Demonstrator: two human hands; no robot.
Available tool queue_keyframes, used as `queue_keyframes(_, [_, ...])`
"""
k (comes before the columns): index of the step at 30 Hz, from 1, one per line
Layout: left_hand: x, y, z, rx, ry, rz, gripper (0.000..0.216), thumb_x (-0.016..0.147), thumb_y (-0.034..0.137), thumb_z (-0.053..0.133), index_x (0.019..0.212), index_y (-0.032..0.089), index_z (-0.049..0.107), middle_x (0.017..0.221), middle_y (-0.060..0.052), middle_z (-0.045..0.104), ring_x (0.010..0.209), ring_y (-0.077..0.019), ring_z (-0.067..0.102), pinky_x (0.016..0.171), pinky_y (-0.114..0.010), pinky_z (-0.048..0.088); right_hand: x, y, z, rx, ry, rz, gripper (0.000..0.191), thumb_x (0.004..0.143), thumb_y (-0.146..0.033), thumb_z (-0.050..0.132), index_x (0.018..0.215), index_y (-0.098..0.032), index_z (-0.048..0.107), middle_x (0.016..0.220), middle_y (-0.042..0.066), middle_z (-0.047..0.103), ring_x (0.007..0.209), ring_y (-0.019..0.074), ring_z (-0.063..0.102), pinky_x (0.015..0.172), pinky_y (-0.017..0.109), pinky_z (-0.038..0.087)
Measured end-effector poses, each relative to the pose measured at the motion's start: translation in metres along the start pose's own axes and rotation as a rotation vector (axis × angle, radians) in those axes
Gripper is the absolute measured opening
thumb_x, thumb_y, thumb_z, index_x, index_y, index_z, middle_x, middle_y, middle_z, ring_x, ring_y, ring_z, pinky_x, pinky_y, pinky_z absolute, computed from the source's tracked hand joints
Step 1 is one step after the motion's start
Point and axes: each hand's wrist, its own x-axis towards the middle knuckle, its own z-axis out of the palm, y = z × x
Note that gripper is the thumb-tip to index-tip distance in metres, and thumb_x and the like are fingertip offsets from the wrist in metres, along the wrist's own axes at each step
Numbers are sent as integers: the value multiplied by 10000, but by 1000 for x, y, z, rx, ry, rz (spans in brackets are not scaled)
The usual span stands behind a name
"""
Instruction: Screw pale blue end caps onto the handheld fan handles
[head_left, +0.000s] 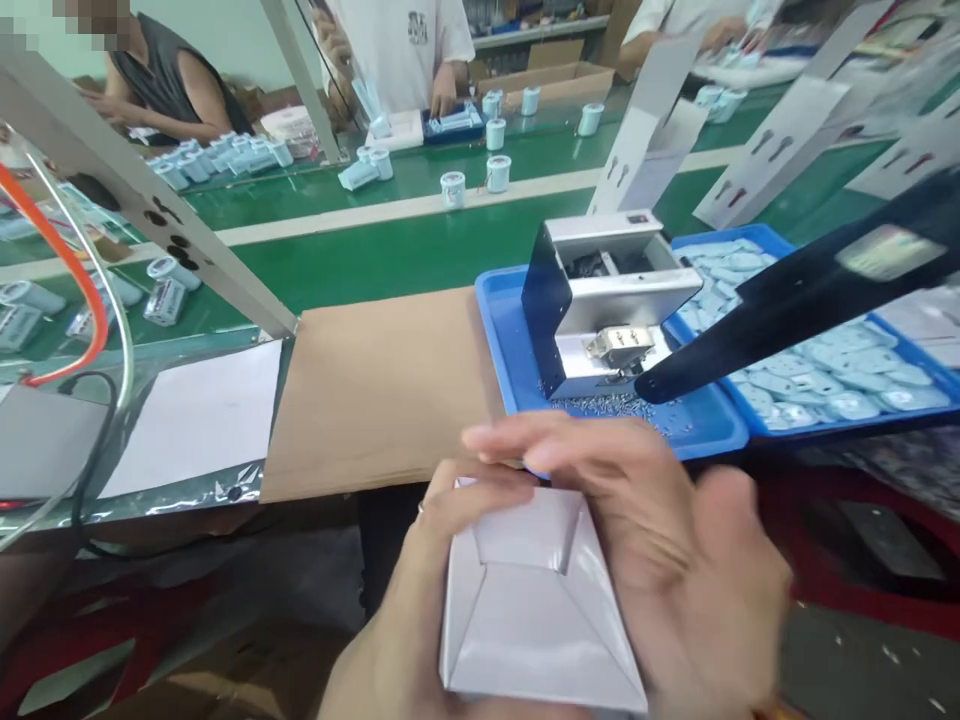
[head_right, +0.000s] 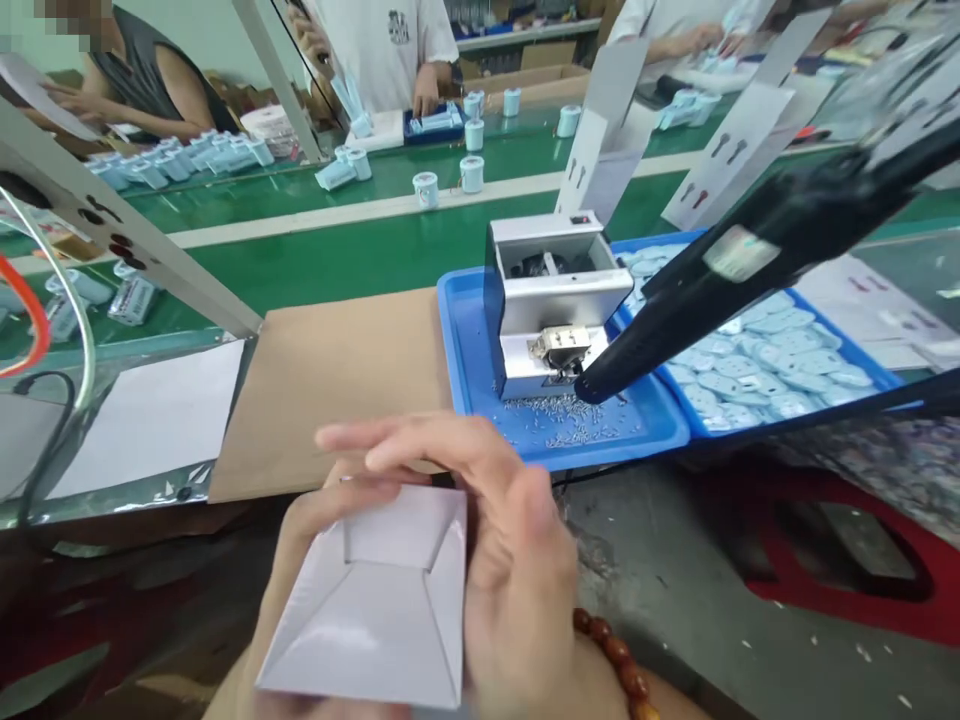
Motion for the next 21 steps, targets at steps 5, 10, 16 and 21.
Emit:
queue_keyframes(5, [28, 26, -1, -28, 86, 79, 907, 749, 808, 973, 1506, 423, 656, 1246, -88, 807, 1202, -454, 814, 920, -575, 746, 26, 25, -32, 124, -36, -39, 1192, 766, -1015, 869, 1694, -393, 451, 1747, 141, 494, 1639, 512, 465, 1262, 659, 580])
queue_keyframes(10, [61, 38, -18, -160, 314, -27, 678, 909, 780, 861, 1402, 353, 675, 1088, -45, 807, 888, -288, 830, 723, -386, 703, 38, 39, -21, 429, -308, 139, 980, 1006, -870, 789, 1730, -520, 229, 1871, 76, 295, 1723, 387, 382, 1374, 652, 472])
queue_keyframes(16, [100, 55, -59, 372, 289, 109, 731, 947, 485, 892, 1624, 389, 632, 1741, -80, 631, 1604, -402, 610, 1296, -588, 557, 63, 32, -25, 138, -70, 229, 752, 1059, -697, 762, 1668, -371, 465, 1690, 121, 562, 1541, 395, 583, 1282, 716, 526])
queue_keyframes(21, [110, 96, -58, 1105, -502, 675, 903, 892, 146, 701, 1747, 406, 574, 1589, -13, 781, 1525, -394, 686, 1456, -622, 339, 71, 3, -48, -332, -1, -88, 709, 976, -374, 826, 1643, -305, 597, 1552, 135, 677, 1404, 367, 701, 1134, 525, 664])
